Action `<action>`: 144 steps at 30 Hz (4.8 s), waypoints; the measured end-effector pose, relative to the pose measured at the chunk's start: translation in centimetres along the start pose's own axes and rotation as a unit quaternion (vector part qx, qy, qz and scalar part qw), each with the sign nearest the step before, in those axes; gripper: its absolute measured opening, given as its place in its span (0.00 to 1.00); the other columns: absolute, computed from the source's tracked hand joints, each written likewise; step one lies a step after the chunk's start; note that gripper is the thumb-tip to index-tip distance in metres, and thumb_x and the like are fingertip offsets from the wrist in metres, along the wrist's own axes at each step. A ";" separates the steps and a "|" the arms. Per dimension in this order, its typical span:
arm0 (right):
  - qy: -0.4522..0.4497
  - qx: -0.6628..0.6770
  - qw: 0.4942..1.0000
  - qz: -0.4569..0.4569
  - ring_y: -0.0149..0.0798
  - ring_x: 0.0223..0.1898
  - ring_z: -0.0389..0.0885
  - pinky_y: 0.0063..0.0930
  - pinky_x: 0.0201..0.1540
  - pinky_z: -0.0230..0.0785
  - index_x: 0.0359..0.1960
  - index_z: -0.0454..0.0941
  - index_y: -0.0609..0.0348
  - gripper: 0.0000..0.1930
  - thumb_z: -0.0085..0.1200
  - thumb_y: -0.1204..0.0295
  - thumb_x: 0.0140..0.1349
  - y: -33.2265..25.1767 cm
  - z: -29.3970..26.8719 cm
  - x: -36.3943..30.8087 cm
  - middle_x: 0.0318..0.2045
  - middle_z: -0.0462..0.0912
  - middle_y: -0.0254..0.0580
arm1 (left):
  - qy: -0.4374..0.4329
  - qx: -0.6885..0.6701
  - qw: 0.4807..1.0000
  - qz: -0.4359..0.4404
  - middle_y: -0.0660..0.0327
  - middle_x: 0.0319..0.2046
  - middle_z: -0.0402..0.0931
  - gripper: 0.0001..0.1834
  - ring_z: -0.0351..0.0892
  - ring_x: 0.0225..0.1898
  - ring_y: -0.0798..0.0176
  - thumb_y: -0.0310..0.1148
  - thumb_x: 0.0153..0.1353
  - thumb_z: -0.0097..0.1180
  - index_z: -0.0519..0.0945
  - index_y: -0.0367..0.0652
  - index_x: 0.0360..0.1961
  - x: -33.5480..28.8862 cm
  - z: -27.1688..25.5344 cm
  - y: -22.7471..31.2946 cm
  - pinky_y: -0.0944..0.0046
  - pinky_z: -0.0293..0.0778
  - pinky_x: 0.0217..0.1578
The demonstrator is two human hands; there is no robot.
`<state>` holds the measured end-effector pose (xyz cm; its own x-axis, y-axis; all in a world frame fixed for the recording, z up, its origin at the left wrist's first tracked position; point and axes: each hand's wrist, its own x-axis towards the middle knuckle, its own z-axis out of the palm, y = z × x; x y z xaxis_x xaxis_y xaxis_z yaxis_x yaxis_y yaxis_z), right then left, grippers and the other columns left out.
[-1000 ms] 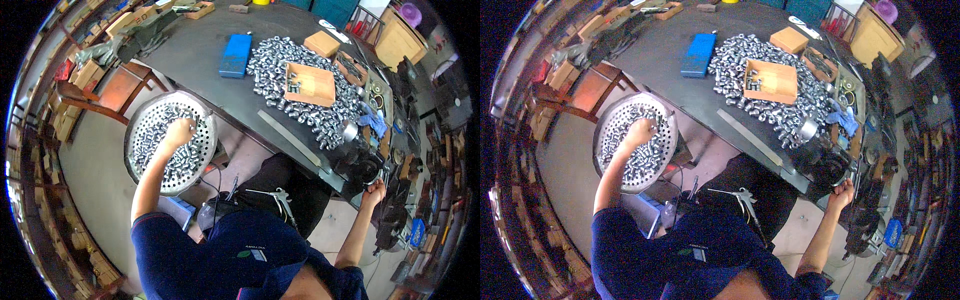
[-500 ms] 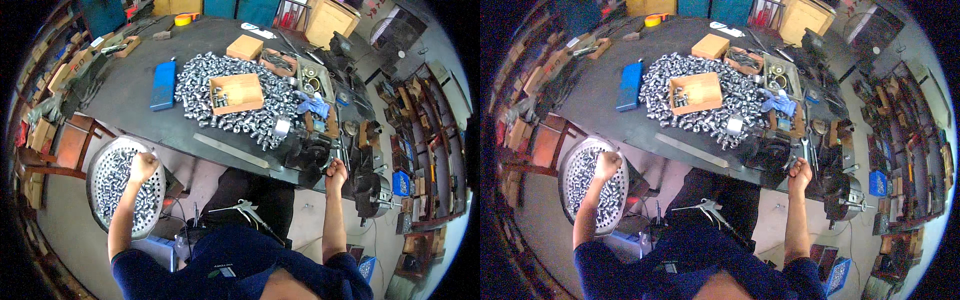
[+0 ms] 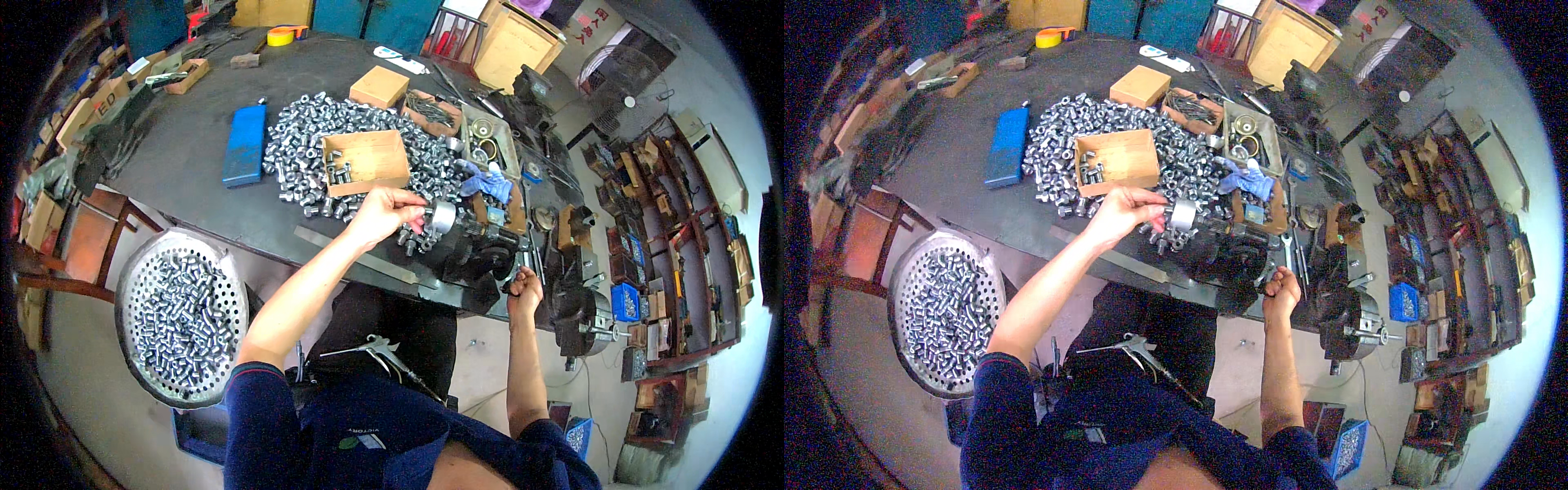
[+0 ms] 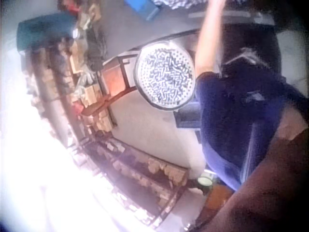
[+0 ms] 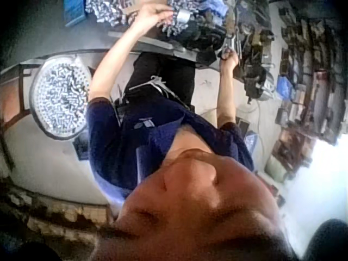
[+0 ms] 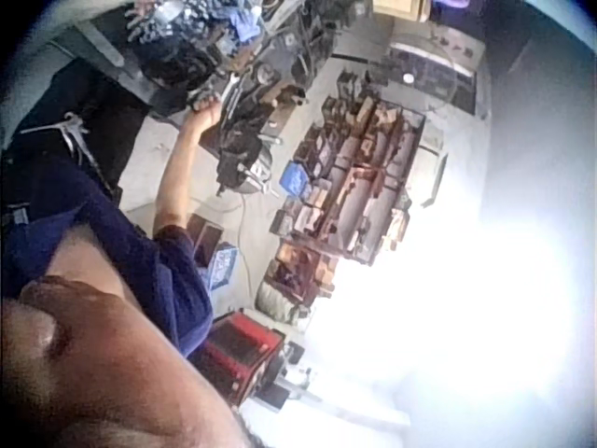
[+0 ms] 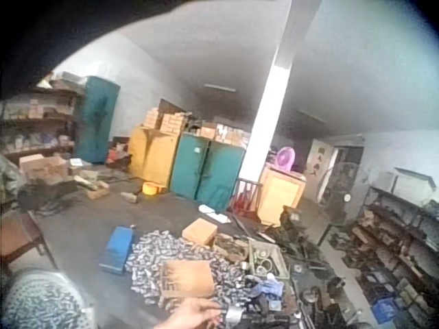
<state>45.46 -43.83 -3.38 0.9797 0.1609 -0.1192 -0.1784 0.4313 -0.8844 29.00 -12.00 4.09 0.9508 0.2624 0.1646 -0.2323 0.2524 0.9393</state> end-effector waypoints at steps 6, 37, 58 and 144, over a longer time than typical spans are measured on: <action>0.031 -0.023 0.999 0.006 0.23 0.13 0.54 0.16 0.15 0.48 0.33 0.66 0.64 0.10 0.39 0.69 0.57 -0.4 -0.4 -0.4 0.19 0.65 0.32 | -0.023 0.017 0.999 -0.033 0.54 0.22 0.75 0.08 0.76 0.22 0.65 0.19 0.49 0.52 0.75 0.27 0.33 0.8 -0.5 0.1 0.70 0.72 0.25; -0.028 -0.027 0.999 -0.025 0.20 0.12 0.53 0.13 0.11 0.42 0.32 0.68 0.61 0.10 0.43 0.66 0.57 -2.9 1.4 -1.3 0.18 0.66 0.28 | 0.141 0.432 0.874 0.173 0.48 0.14 0.67 0.14 0.69 0.19 0.45 0.36 0.57 0.44 0.68 0.37 0.21 0.0 2.7 -0.9 0.52 0.62 0.21; -0.130 -0.006 0.980 -0.150 0.20 0.12 0.53 0.13 0.10 0.42 0.31 0.68 0.60 0.11 0.44 0.64 0.56 -4.1 1.4 -1.6 0.16 0.62 0.29 | 0.129 0.400 0.904 0.079 0.50 0.11 0.65 0.16 0.68 0.16 0.49 0.37 0.56 0.45 0.69 0.35 0.17 -0.2 2.1 -0.2 0.56 0.62 0.19; -0.013 -0.038 0.997 -0.065 0.21 0.13 0.55 0.13 0.13 0.45 0.33 0.69 0.65 0.12 0.36 0.69 0.54 -5.3 8.4 7.3 0.16 0.65 0.28 | 0.044 0.186 0.981 -0.034 0.62 0.16 0.72 0.13 0.70 0.16 0.72 0.34 0.59 0.45 0.72 0.34 0.23 0.3 1.1 -0.4 0.72 0.67 0.19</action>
<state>52.84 -37.49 4.24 0.9913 0.1310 0.0089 -0.0421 0.3816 -0.9234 29.63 -13.05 4.08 0.9362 0.3405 0.0869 -0.0629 -0.0808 0.9947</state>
